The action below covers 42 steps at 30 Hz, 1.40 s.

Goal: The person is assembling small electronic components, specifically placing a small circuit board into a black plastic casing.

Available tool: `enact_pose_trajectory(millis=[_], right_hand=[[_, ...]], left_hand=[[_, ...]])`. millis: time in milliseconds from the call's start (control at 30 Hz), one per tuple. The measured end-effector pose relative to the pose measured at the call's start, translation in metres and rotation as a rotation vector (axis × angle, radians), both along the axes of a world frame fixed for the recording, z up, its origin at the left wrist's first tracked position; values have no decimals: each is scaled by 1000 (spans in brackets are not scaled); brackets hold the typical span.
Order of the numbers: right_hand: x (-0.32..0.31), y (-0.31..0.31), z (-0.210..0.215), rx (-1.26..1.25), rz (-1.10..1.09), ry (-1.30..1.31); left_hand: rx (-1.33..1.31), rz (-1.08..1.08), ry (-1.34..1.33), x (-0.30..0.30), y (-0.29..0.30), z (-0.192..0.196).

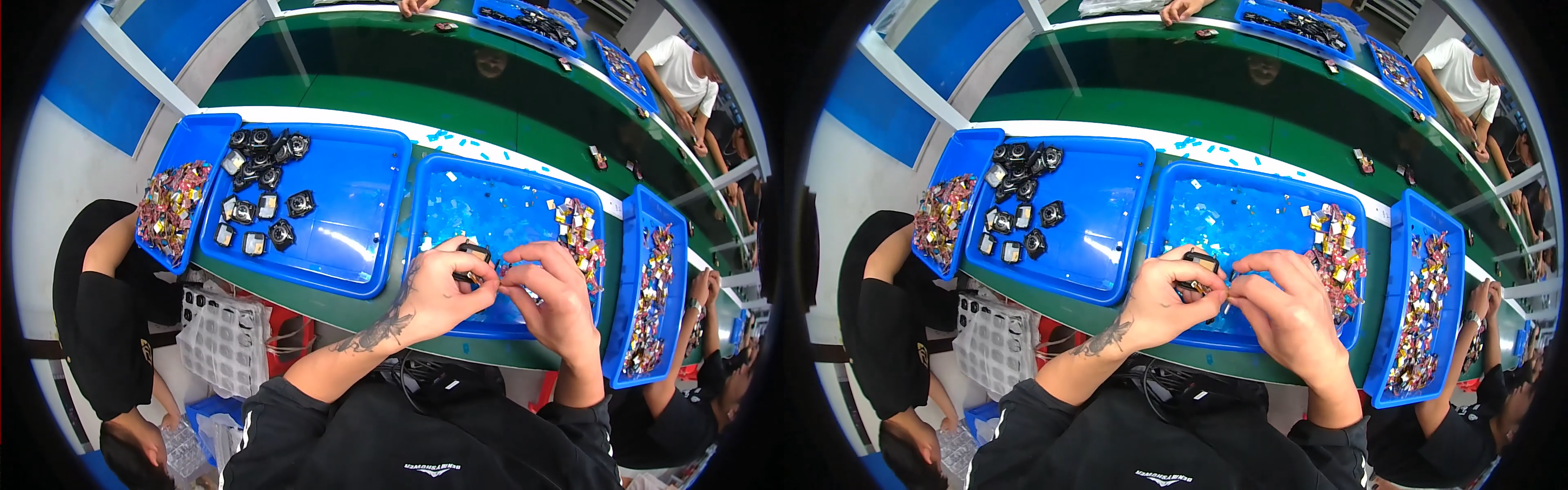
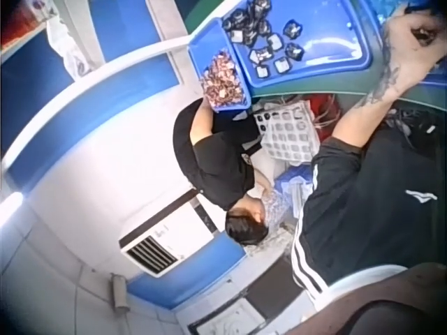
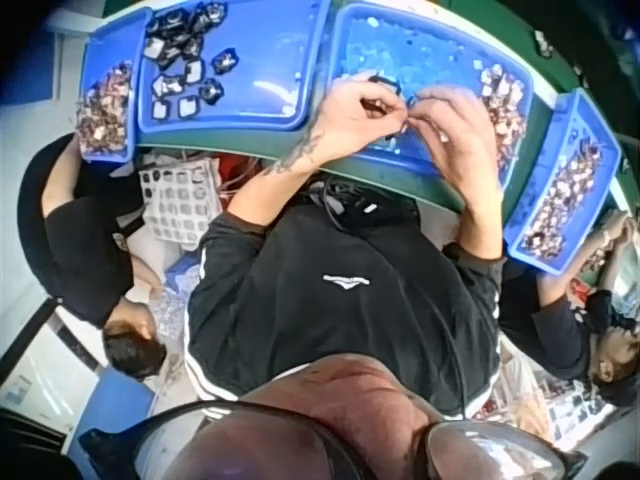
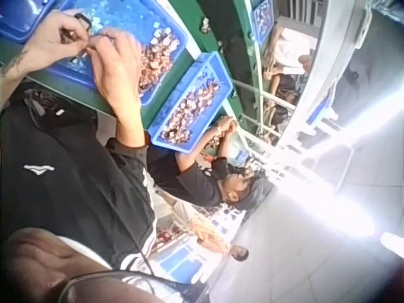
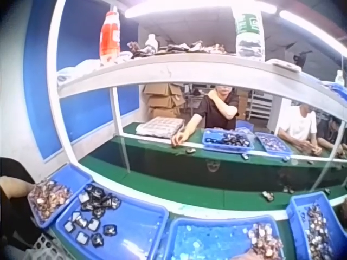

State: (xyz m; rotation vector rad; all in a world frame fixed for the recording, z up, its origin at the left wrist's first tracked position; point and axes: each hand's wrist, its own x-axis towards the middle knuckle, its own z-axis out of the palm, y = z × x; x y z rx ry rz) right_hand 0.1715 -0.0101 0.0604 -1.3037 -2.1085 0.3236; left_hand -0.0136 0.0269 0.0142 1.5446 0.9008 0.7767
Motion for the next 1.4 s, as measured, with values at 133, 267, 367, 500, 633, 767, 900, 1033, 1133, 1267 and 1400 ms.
enact_pose_trajectory(millis=[133,267,367,500,633,767,900,1033,1133,1267,1400], right_hand=[[1,-1,-5,48,3,-24],[2,-3,-2,-36,-20,43],[19,-15,-8,-111,-187,164],[45,-19,-16,1,-382,-183],[13,-24,-16,6,-306,87],[-20,-21,-34,102,-212,252],[-20,-25,-32,125,-284,429],[-11,-27,-24,-72,-302,632],[-3,-28,-19,-190,-237,657],[-4,-32,-22,-299,-239,839],[-6,-34,-32,-444,-190,1194]], left_hand=[[-44,57,-48,4,-1,1],[27,81,-87,2,2,-3],[-32,155,-213,-3,9,-15],[-432,193,-442,5,10,-11],[-503,320,-587,21,1,-5],[-602,313,-628,29,-8,-6],[-450,208,-471,30,-14,0],[231,269,-101,18,-15,7],[417,120,-65,12,-12,1],[187,25,-83,14,-15,7],[103,39,-173,16,-19,-2]])
